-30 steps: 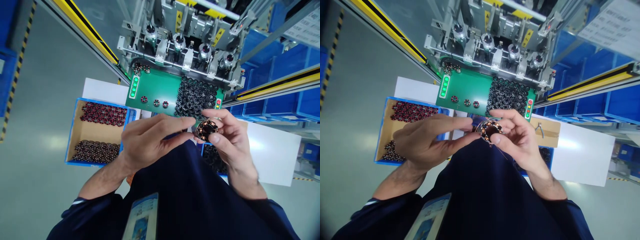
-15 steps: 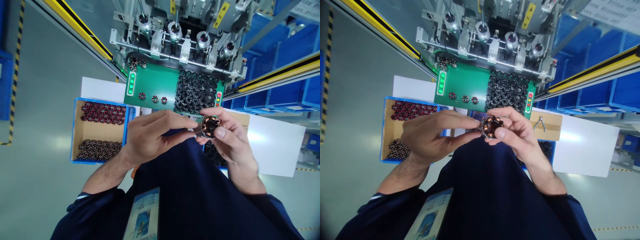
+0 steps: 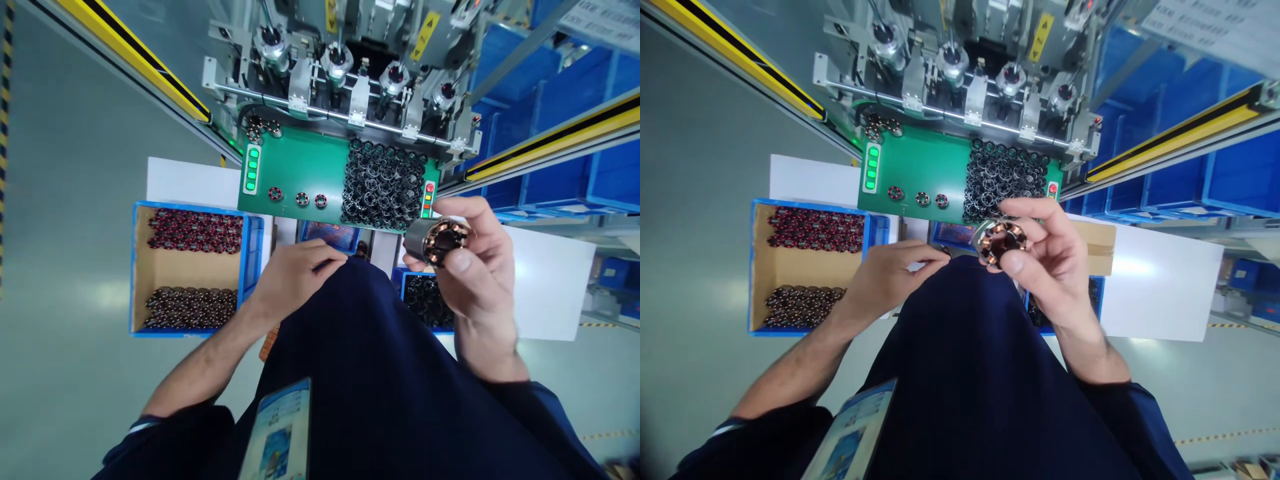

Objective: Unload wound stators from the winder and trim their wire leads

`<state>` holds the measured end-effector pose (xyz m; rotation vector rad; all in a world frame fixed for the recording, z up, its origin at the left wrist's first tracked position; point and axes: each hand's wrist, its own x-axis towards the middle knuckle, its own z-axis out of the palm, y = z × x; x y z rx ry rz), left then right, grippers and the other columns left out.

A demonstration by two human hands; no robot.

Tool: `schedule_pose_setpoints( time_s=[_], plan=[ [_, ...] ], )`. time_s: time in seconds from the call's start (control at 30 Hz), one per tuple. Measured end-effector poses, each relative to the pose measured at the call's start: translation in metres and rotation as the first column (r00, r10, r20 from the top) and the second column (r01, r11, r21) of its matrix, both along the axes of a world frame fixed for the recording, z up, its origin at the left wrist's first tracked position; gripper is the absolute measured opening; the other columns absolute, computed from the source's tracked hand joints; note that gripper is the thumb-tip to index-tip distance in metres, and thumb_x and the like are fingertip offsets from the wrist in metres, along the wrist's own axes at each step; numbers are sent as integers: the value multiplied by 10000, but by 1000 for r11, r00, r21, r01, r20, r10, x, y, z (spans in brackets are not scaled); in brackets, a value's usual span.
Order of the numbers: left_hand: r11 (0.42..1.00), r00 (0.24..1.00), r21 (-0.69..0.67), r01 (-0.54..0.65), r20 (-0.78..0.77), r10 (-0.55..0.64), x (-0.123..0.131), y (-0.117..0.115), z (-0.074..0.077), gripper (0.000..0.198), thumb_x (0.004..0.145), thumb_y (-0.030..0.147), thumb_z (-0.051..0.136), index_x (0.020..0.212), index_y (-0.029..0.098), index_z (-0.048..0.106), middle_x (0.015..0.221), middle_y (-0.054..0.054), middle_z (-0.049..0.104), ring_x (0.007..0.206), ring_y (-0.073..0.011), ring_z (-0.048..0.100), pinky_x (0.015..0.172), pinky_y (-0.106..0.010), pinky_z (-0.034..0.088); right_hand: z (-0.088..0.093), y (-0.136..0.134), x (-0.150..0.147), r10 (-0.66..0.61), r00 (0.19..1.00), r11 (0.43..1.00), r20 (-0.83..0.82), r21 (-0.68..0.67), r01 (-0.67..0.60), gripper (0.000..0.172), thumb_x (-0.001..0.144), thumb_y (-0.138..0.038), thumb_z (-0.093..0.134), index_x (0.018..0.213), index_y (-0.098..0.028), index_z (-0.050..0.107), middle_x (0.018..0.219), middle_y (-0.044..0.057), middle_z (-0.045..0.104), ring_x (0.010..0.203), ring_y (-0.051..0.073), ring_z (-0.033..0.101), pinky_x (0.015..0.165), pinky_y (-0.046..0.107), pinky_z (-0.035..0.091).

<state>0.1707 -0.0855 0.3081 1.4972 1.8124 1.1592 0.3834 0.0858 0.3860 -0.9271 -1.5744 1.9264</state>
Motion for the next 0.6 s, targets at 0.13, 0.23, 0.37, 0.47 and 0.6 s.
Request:
schedule_pose_setpoints(
  time_s=[0.13,0.23,0.37,0.47,0.6],
  plan=[
    [967,922,144,-212,357,149,2,10,21,221,1004,370,1035,1193,317,934,1146,4,912,950,-166,861,779,-271,730,-3,-6,-1,32,999,988,-34,150,-27,522,947,-483,1054,1399,-383,811,1131,8,933,952,252,911,846,390,788],
    [923,895,284,-260,429,120,8,24,45,214,1017,438,1025,1170,324,927,1218,2,896,1063,-184,856,782,-279,746,-4,-10,-6,57,998,984,-30,173,-51,515,943,-436,1063,1396,-376,825,1128,17,935,962,248,899,832,385,776],
    [956,886,224,-188,459,66,17,34,41,203,1138,468,872,1057,282,857,1192,-53,853,1117,-222,829,783,-317,739,1,-14,-8,61,997,988,50,138,-67,495,956,-515,1039,1376,-400,804,1106,24,917,963,291,890,846,465,777],
    [986,808,141,-94,589,-7,20,32,16,267,1158,482,829,1036,247,793,1111,-65,827,1001,-204,828,683,-275,714,4,-13,-4,82,992,994,92,68,-89,566,965,-649,988,1423,-400,767,1066,34,895,961,315,888,832,486,766],
    [991,762,112,-78,647,-13,16,25,1,295,1147,547,848,1149,253,824,1198,-91,872,981,-215,874,585,-241,681,4,-11,1,154,984,988,86,0,-155,681,896,-694,1037,1431,-394,742,1022,29,877,925,308,889,791,451,751]
  ],
)
